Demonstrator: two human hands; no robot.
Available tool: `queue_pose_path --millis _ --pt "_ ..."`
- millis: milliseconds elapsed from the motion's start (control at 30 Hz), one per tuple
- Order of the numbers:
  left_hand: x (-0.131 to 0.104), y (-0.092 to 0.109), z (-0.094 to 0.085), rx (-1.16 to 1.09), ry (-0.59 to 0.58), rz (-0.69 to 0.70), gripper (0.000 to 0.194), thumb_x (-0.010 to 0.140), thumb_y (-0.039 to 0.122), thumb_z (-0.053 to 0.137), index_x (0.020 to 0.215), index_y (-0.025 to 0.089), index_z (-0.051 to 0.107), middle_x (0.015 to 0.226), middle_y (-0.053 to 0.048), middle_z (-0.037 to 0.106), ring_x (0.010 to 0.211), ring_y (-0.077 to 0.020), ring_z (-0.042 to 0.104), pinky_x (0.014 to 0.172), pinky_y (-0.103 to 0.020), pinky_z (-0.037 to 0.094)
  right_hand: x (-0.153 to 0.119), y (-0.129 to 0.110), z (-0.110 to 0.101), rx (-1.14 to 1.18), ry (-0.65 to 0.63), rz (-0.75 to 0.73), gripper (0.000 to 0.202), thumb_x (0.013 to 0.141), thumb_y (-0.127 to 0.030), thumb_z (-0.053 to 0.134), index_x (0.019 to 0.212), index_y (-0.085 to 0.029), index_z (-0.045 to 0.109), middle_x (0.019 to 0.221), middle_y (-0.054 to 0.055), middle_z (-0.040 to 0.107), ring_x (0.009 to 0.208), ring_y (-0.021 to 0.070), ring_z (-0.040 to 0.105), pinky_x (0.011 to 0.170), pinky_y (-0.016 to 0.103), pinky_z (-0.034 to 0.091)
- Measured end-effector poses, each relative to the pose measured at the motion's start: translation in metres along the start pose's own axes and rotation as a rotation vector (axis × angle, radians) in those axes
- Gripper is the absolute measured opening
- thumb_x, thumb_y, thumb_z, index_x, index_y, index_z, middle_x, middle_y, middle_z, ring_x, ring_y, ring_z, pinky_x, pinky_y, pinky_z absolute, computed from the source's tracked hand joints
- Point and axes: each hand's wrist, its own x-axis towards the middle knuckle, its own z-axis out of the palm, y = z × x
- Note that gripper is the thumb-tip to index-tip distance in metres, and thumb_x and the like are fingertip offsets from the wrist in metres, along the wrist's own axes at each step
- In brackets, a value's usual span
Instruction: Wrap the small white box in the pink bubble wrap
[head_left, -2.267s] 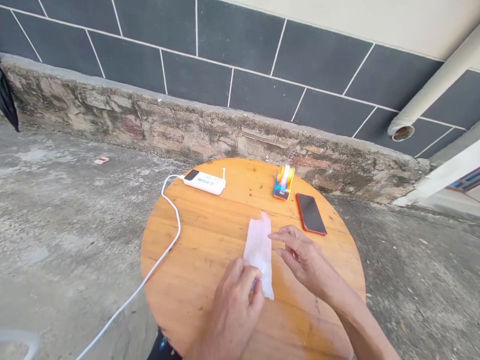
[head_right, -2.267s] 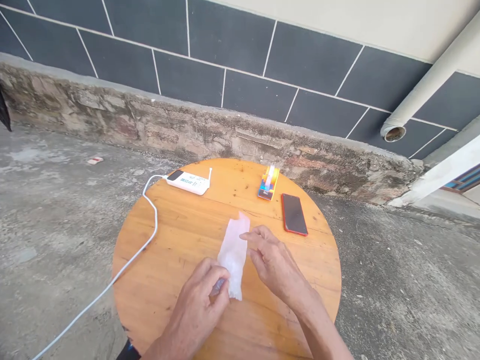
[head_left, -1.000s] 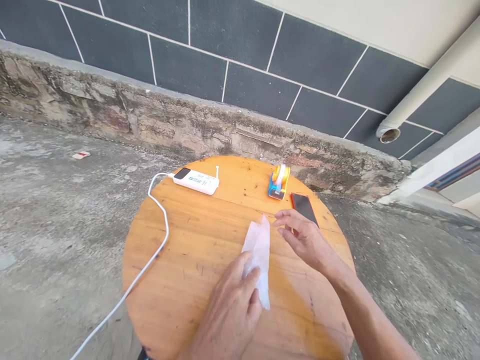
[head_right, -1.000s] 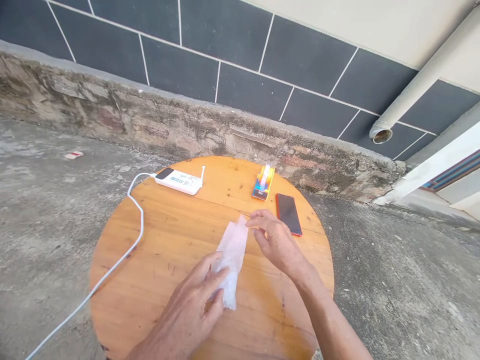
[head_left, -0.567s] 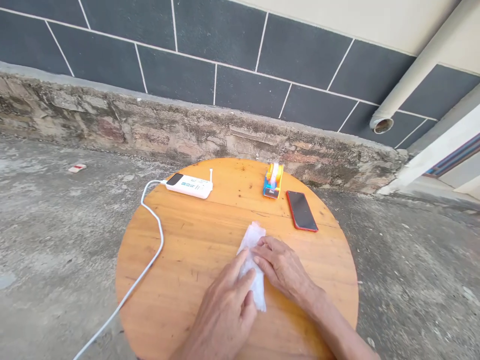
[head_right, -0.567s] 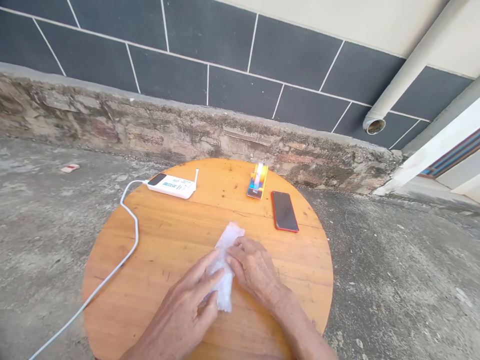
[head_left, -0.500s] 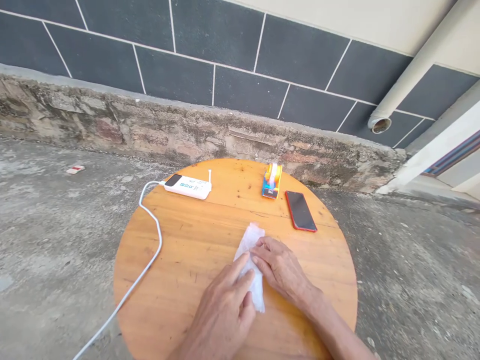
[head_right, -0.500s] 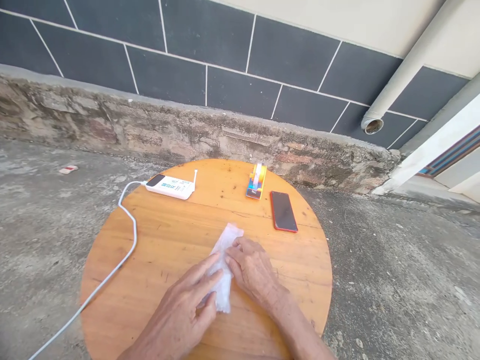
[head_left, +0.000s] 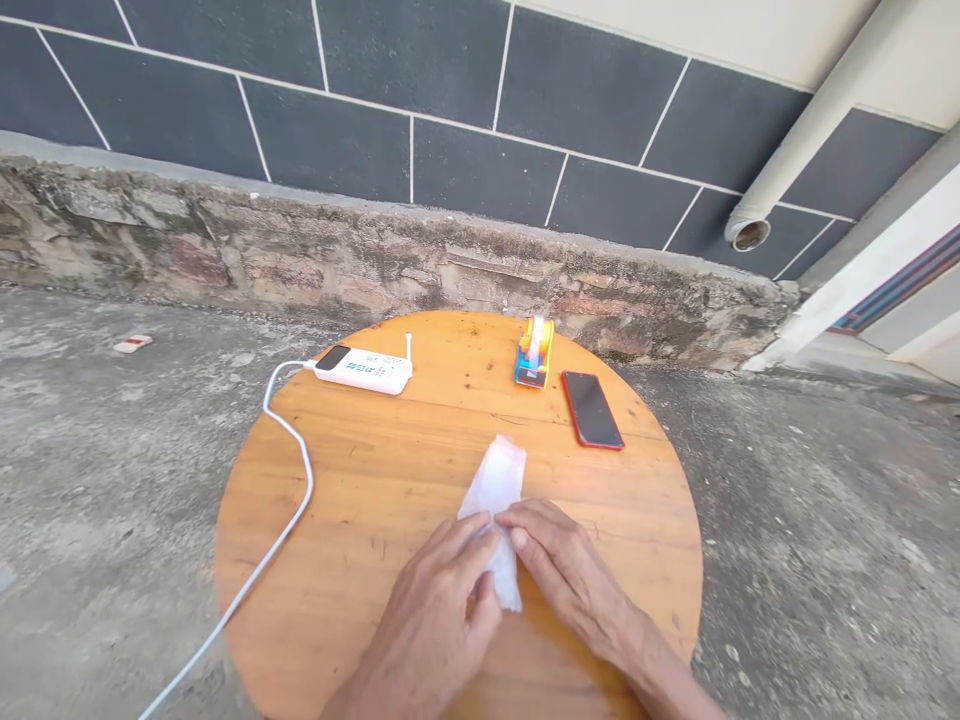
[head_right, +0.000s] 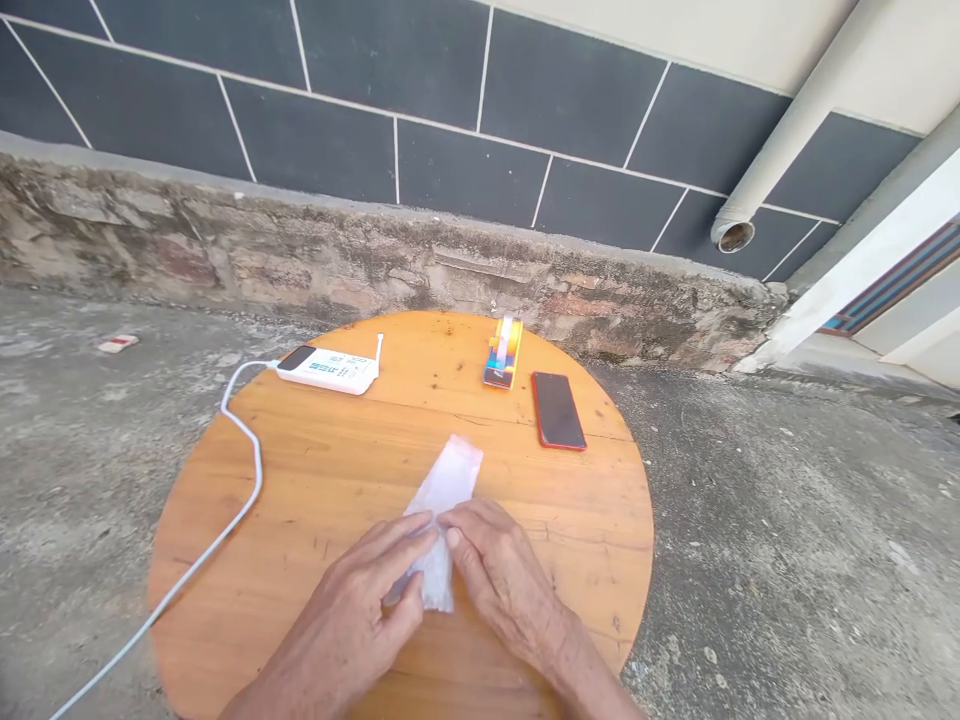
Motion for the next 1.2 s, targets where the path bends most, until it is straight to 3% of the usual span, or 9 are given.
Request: queue_pose_path --millis 200,433,600,767,867,1033,1200 --pt "-0.003 -0.001 0.001 0.028 0.0 -0.013 0.042 0.071 0.007 0.041 0.103 0.019 0.066 0.122 -0.01 0.061 0.109 -0.0228 0.061 0.091 -0.036 0.054 -0.006 0.007 0.001 0.04 0.093 -0.012 0.027 0.098 -0.027 0.04 0.121 -0.025 0.055 0.118 0.006 0.057 0.112 0.0204 0.051 0.098 0.035 0.041" --pt "-0.006 -0.002 0.003 0.024 -0.006 -0.021 0.041 0.073 0.008 0.041 0.103 0.019 0.065 0.12 -0.009 0.062 0.107 -0.0222 0.061 0.089 -0.035 0.054 -0.02 0.023 0.003 0.224 0.181 0.26 0.026 0.096 -0.037 0.043 0.104 -0.022 0.063 0.084 0.003 0.065 0.081 0.0183 0.062 0.075 0.029 0.051" --pt "-0.008 -0.002 0.005 -0.005 -0.007 -0.017 0.042 0.074 0.007 0.041 0.106 0.02 0.064 0.121 -0.009 0.061 0.108 -0.0215 0.06 0.09 -0.035 0.054 -0.021 0.026 0.014 0.343 0.174 0.221 0.028 0.096 -0.036 0.044 0.115 -0.022 0.059 0.106 0.006 0.065 0.097 0.0201 0.062 0.087 0.034 0.05" --pt "-0.006 -0.001 0.004 -0.033 -0.053 -0.054 0.041 0.074 0.006 0.041 0.105 0.02 0.064 0.124 -0.009 0.057 0.108 -0.0216 0.06 0.089 -0.034 0.054 -0.026 0.015 0.006 0.163 0.175 0.175 0.027 0.096 -0.033 0.044 0.119 -0.025 0.057 0.119 0.006 0.06 0.11 0.0209 0.055 0.095 0.036 0.045" --pt "-0.008 -0.002 0.004 -0.062 -0.048 -0.073 0.038 0.076 0.008 0.041 0.104 0.019 0.065 0.126 -0.011 0.054 0.105 -0.0218 0.061 0.088 -0.035 0.054 -0.029 0.003 0.001 0.003 0.111 0.089 0.033 0.095 -0.034 0.047 0.127 -0.026 0.051 0.128 0.006 0.054 0.119 0.0225 0.048 0.101 0.039 0.039" --pt "-0.009 0.0 0.0 -0.116 -0.08 -0.096 0.043 0.078 0.008 0.043 0.114 0.023 0.061 0.128 -0.01 0.05 0.103 -0.0202 0.061 0.089 -0.034 0.052 -0.023 -0.011 0.002 -0.132 -0.002 -0.008 0.036 0.094 -0.037 0.051 0.128 -0.027 0.048 0.124 0.005 0.057 0.113 0.022 0.052 0.096 0.038 0.042" --pt "-0.007 0.004 -0.003 -0.097 -0.112 -0.105 0.04 0.076 0.006 0.043 0.107 0.022 0.063 0.128 -0.01 0.049 0.105 -0.022 0.06 0.09 -0.035 0.052 -0.027 -0.007 0.005 -0.252 0.063 -0.044 0.04 0.093 -0.037 0.051 0.13 -0.022 0.047 0.132 0.009 0.05 0.121 0.0254 0.046 0.101 0.043 0.039"
